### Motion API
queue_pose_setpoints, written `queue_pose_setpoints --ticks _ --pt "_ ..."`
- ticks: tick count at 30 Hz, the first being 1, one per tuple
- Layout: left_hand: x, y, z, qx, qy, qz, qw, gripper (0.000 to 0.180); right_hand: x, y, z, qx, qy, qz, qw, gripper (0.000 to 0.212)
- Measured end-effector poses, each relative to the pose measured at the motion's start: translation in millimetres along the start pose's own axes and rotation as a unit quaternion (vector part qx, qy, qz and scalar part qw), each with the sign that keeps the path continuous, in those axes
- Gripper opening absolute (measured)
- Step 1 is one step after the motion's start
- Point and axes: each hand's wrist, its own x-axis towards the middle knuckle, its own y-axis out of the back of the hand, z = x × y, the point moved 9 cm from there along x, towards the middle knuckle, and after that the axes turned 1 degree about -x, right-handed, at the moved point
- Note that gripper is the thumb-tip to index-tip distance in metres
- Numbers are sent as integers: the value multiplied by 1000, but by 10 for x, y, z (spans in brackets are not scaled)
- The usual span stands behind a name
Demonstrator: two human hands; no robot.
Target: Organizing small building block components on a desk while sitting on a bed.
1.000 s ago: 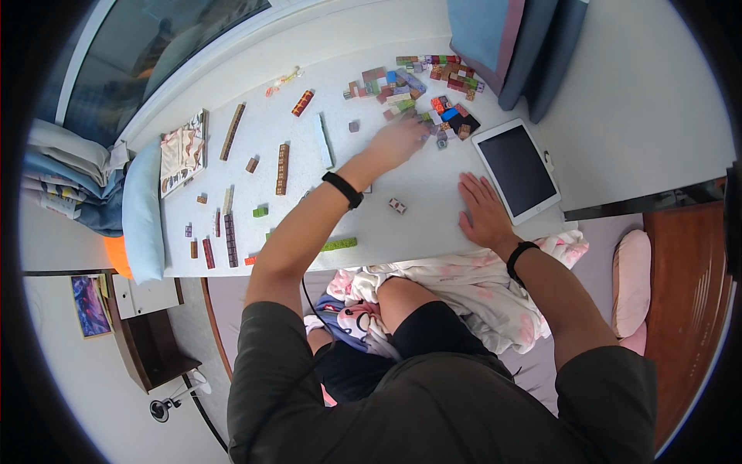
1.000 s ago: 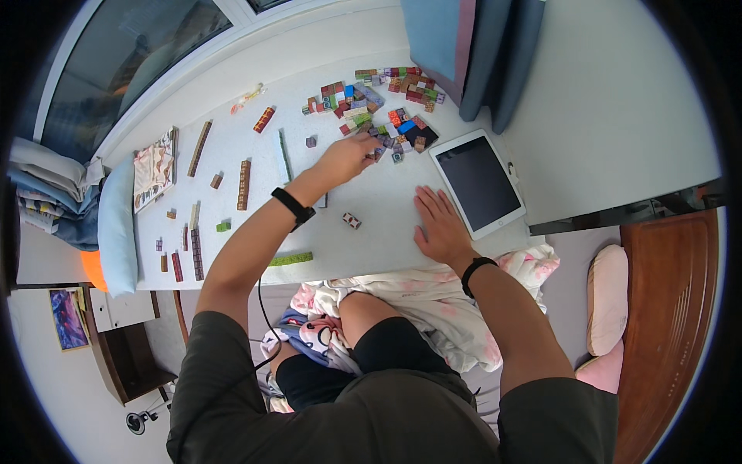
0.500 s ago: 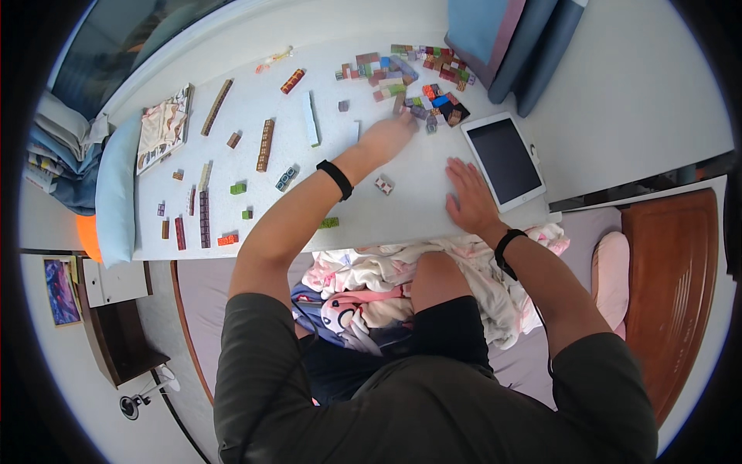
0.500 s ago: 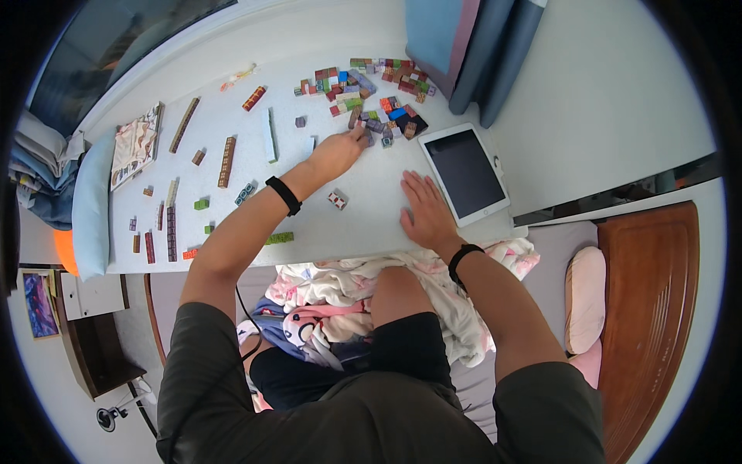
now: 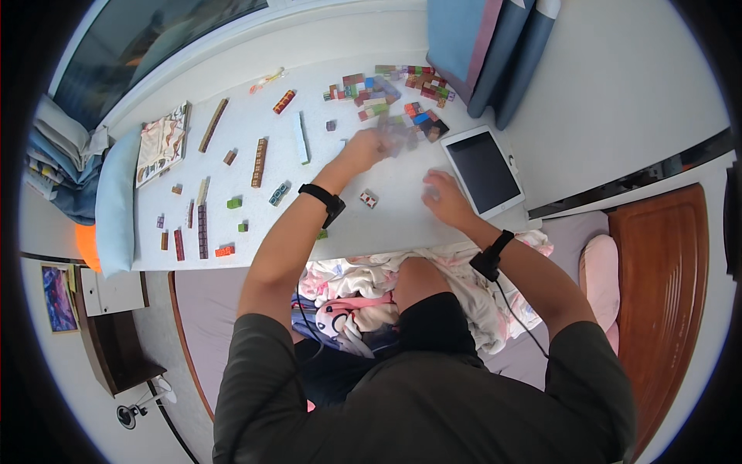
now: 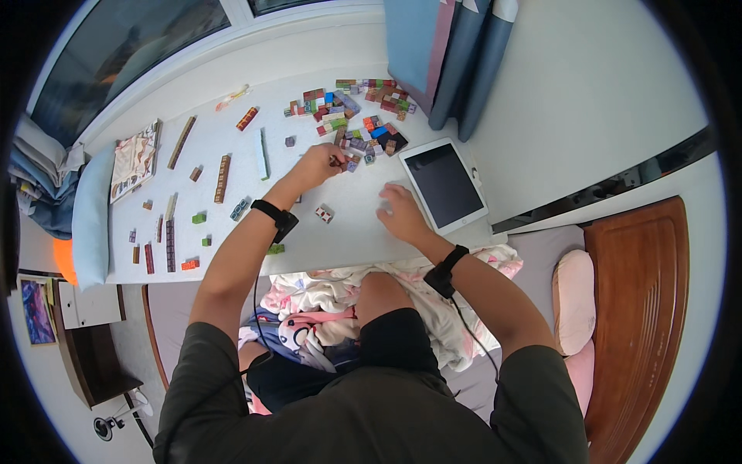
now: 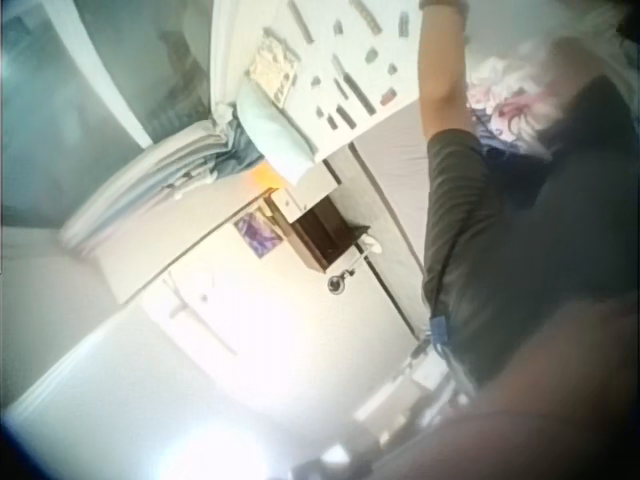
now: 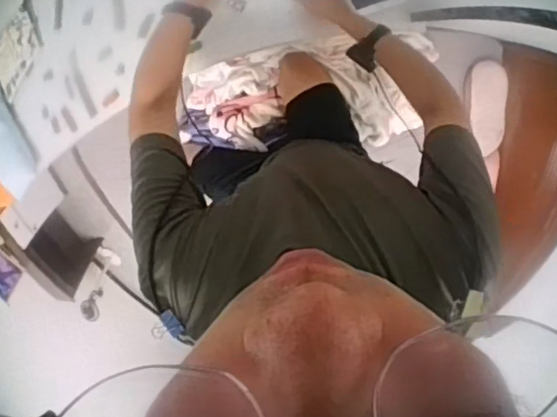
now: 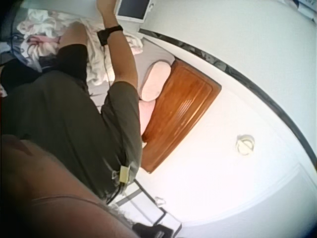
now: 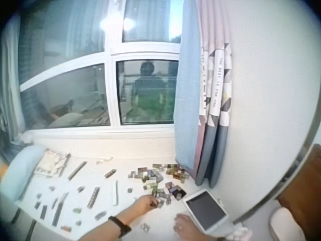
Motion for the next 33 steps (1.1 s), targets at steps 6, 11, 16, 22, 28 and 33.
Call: queue_pose_setpoints --ticks 6,11,16,22,28,33 --pt "-794 384 237 -331 172 73 925 22 487 102 -970 340 -134 -62 929 50" --pt "-1586 542 955 -416 112 137 892 36 350 221 -1838 419 -91 -101 898 39" --pt "-2290 928 1764 -212 22 282 936 36 7 478 -2544 388 16 -32 921 32" --pt "-2873 1023 2212 -118 5 322 939 30 -352 626 -3102 374 109 3 921 31" --pt "-3293 991 2356 -120 2 355 927 34 -660 639 -3433 411 97 -13 907 31" --pt "-3461 732 2285 -204 24 354 913 34 -834 616 -3578 365 122 -24 923 28"
